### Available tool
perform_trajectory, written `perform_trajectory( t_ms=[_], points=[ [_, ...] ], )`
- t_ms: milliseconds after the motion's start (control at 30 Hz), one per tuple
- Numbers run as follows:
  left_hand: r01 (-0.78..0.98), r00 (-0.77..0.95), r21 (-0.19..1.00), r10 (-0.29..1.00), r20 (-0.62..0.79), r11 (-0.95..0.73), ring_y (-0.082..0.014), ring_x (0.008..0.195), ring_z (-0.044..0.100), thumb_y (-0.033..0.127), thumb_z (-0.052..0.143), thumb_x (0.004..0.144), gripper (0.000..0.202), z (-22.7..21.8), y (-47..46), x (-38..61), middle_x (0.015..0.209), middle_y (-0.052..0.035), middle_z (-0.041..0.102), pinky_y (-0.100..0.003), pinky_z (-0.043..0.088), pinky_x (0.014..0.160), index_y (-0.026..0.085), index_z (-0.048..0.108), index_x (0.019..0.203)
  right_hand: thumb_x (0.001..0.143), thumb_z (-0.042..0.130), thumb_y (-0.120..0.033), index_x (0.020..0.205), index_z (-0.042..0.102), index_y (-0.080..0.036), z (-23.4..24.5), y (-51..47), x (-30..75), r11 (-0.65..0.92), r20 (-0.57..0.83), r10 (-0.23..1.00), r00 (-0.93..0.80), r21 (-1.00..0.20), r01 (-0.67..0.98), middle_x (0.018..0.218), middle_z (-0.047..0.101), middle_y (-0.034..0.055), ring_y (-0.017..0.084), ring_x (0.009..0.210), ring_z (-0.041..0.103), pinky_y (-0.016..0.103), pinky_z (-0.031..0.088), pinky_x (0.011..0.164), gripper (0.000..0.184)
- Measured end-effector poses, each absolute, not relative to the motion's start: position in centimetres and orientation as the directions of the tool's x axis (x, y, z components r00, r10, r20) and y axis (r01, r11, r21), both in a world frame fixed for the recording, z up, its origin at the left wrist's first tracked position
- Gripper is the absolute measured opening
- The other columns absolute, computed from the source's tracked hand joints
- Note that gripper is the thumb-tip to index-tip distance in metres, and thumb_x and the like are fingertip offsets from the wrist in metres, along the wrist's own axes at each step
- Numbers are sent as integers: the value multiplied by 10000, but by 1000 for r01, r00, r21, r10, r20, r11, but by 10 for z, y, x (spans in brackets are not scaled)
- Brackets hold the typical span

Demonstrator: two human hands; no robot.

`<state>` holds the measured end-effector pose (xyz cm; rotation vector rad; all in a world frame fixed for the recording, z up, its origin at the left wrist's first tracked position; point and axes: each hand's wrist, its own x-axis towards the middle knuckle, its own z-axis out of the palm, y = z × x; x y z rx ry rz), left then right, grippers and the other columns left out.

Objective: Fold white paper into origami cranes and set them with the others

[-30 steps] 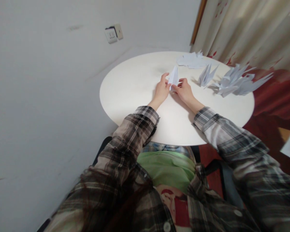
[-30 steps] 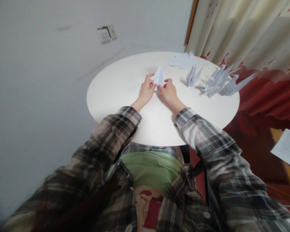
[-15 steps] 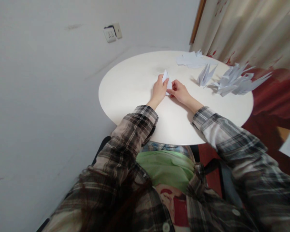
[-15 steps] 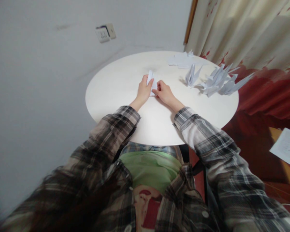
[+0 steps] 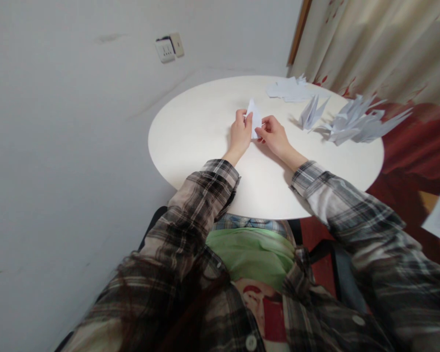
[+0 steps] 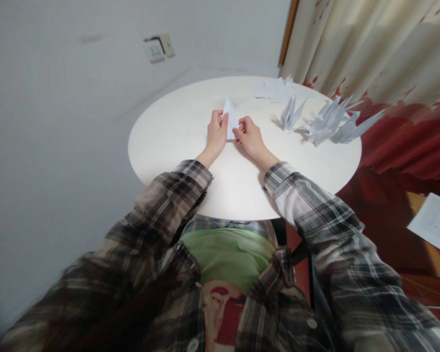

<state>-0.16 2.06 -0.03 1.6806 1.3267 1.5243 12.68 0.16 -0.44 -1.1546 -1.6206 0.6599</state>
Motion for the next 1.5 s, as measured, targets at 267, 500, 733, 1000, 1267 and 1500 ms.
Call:
perform_trajectory(
  t_ms=[267, 500, 733, 1000, 1267, 1500],
  points=[
    [271, -2, 899, 934, 359, -345, -206, 963, 710, 508, 439, 996, 334, -10, 28, -1, 1005, -69, 693, -425, 590, 925, 242, 578, 1140, 927, 554, -587, 1102, 541, -258, -4, 9, 136, 384, 442, 895, 61, -832, 401, 877, 602, 28, 202, 849, 633, 358, 516, 742, 373],
    [203, -13, 902, 920, 392, -381, -209, 1056, 694, 532, 443, 990, 347, -9, 27, -2, 1013, -48, 699, -421, 586, 945, 256, 567, 1160, 911, 560, -414, 899, 568, -226, -3, 8, 135, 383, 471, 878, 79, -793, 474, 835, 592, 30, 202, 863, 583, 389, 481, 837, 189],
    [201, 38, 906, 927, 373, -373, -197, 1062, 692, 486, 463, 995, 287, -3, 19, 2, 1018, -46, 700, -407, 577, 952, 257, 572, 1129, 877, 591, -333, 819, 558, -247, -4, 7, 134, 373, 451, 891, 45, -785, 495, 735, 568, 4, 198, 786, 576, 391, 483, 793, 108],
    [262, 113, 879, 918, 381, -397, -217, 1034, 705, 446, 604, 935, 283, -4, 15, 4, 1059, -63, 702, -468, 566, 991, 231, 576, 1116, 908, 577, -382, 886, 579, -263, -8, 12, 137, 392, 483, 874, 56, -769, 505, 769, 586, 13, 215, 837, 608, 397, 497, 799, 121],
    [187, 98, 904, 923, 372, -384, -198, 1012, 722, 443, 501, 991, 282, -6, 22, 3, 995, -60, 721, -413, 613, 937, 229, 632, 1121, 842, 570, -284, 859, 555, -242, -8, 12, 138, 379, 479, 876, 55, -754, 537, 792, 567, 24, 212, 852, 577, 402, 482, 836, 48],
    [199, 89, 914, 936, 342, -353, -213, 1071, 711, 332, 516, 992, 223, -3, 20, 2, 1018, -54, 719, -416, 609, 956, 233, 655, 1136, 815, 594, -275, 877, 548, -251, -9, 12, 138, 396, 498, 866, 50, -743, 540, 819, 566, 23, 214, 847, 572, 429, 493, 849, 81]
  ],
)
